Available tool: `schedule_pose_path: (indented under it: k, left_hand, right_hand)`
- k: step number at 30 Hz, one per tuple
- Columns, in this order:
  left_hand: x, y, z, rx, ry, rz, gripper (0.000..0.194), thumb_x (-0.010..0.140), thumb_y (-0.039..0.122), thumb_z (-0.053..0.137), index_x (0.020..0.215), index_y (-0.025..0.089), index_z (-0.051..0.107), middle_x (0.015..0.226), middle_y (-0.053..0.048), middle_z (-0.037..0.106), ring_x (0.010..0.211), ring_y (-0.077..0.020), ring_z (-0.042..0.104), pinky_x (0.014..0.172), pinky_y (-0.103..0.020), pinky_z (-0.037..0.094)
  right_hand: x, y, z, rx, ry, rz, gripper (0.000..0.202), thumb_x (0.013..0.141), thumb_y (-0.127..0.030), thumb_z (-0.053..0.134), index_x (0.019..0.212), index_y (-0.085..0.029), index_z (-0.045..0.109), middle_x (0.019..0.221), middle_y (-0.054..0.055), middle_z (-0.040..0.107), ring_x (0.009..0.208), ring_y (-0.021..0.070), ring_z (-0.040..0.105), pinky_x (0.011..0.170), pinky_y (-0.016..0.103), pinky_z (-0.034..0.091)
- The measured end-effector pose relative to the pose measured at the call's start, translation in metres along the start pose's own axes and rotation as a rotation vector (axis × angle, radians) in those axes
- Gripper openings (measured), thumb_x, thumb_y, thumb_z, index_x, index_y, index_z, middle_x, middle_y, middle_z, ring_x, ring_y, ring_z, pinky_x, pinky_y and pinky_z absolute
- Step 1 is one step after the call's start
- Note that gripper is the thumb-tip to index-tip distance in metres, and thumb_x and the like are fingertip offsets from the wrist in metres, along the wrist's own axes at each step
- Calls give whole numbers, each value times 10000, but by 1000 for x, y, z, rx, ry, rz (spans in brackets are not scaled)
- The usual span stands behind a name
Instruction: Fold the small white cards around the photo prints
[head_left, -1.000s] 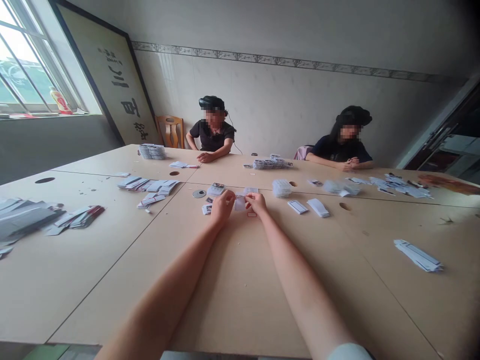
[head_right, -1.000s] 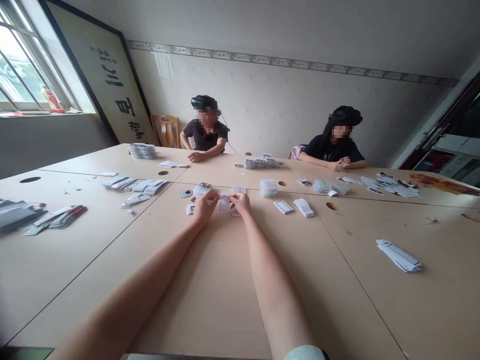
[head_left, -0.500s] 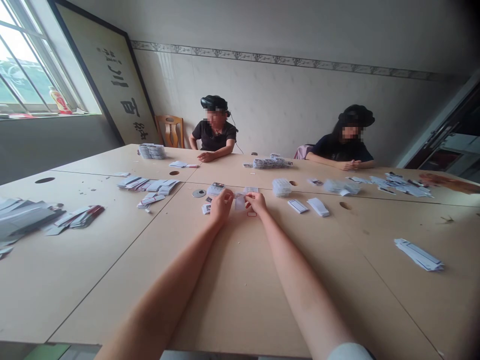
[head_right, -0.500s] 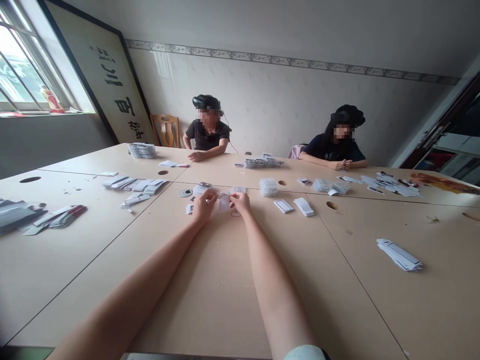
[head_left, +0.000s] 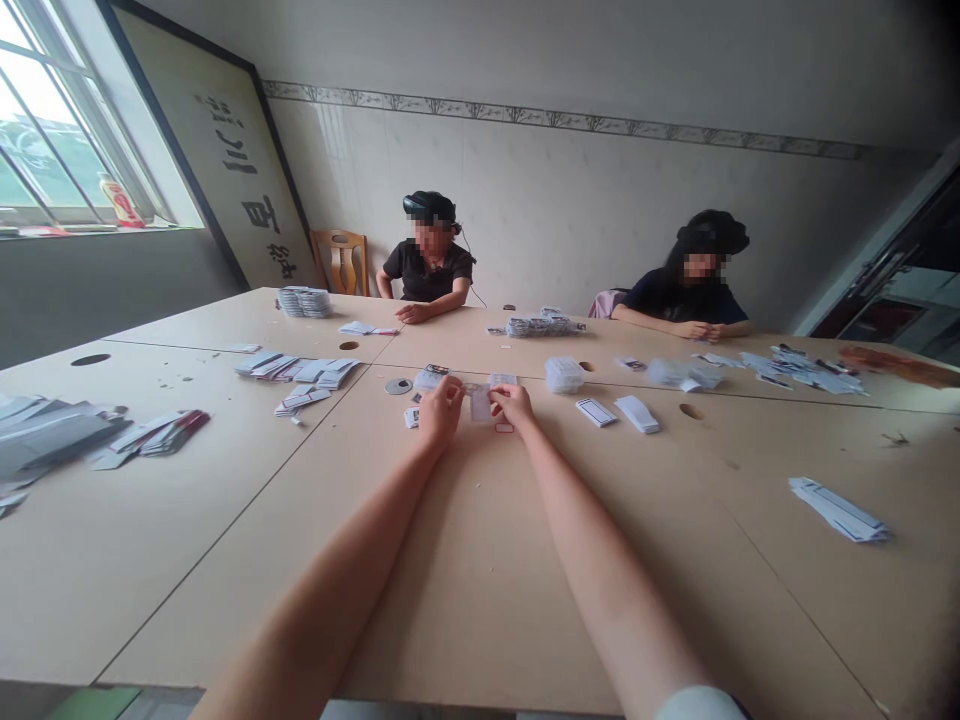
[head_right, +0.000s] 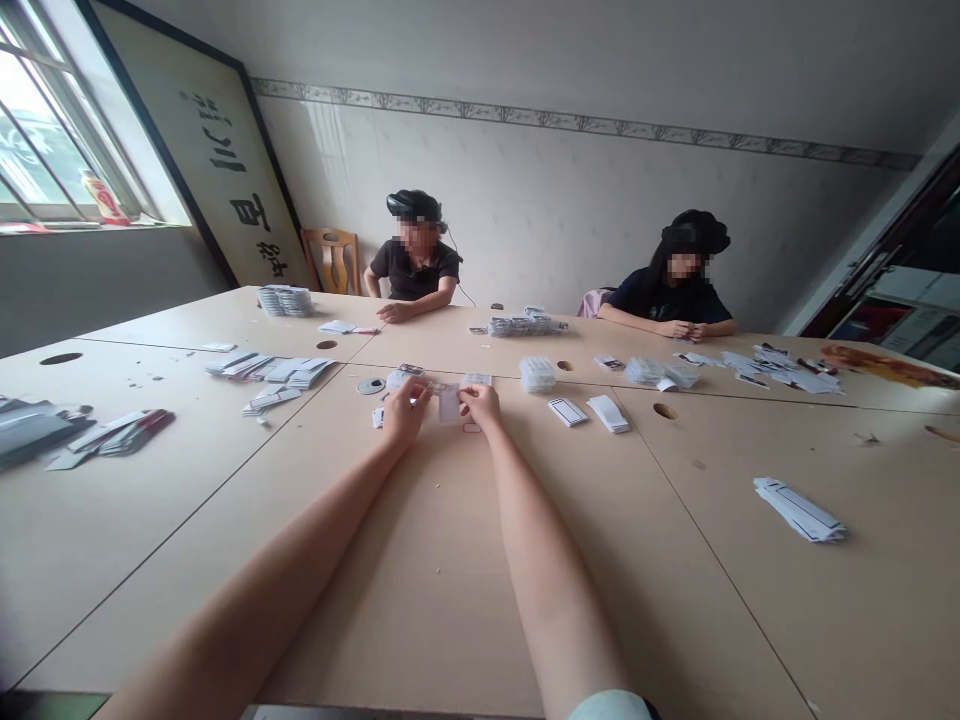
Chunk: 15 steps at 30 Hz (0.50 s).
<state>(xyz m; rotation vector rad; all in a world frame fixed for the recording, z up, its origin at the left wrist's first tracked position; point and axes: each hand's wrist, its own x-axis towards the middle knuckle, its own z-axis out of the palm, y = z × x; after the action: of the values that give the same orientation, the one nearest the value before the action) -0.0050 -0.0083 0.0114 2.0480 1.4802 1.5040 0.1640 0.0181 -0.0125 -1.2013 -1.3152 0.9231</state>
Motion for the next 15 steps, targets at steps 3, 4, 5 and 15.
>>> schedule_pose_path:
  k: [3, 4, 5, 15]
  left_hand:
    - [0, 0, 0, 8, 1, 3, 103, 868, 280, 506, 867, 230, 596, 791, -13, 678, 758, -181, 637, 683, -293, 423]
    - [0, 0, 0, 12, 4, 1, 104, 869, 281, 506, 869, 230, 596, 793, -12, 679, 760, -181, 637, 684, -293, 423]
    - [0, 0, 0, 17, 6, -3, 103, 870, 283, 507, 872, 231, 596, 795, -11, 680, 761, -181, 637, 685, -294, 423]
    - [1, -3, 2, 18, 9, -26, 121, 883, 319, 514, 892, 235, 601, 793, -18, 672, 771, -184, 631, 688, -301, 418]
  right_hand:
    - [1, 2, 0, 3, -4, -9, 153, 681, -311, 597, 716, -171, 646, 526, -24, 603, 439, 111, 570, 439, 184, 394]
    - [2, 2, 0, 4, -5, -10, 156, 682, -315, 598, 716, -171, 646, 528, -24, 605, 436, 110, 569, 438, 185, 395]
    - [2, 3, 0, 4, -6, -11, 158, 682, -318, 599, 717, -171, 645, 531, -24, 606, 435, 110, 567, 437, 185, 395]
    - [2, 5, 0, -4, 14, 1, 151, 671, -290, 583, 740, -171, 648, 585, -20, 625, 444, 99, 572, 437, 172, 392]
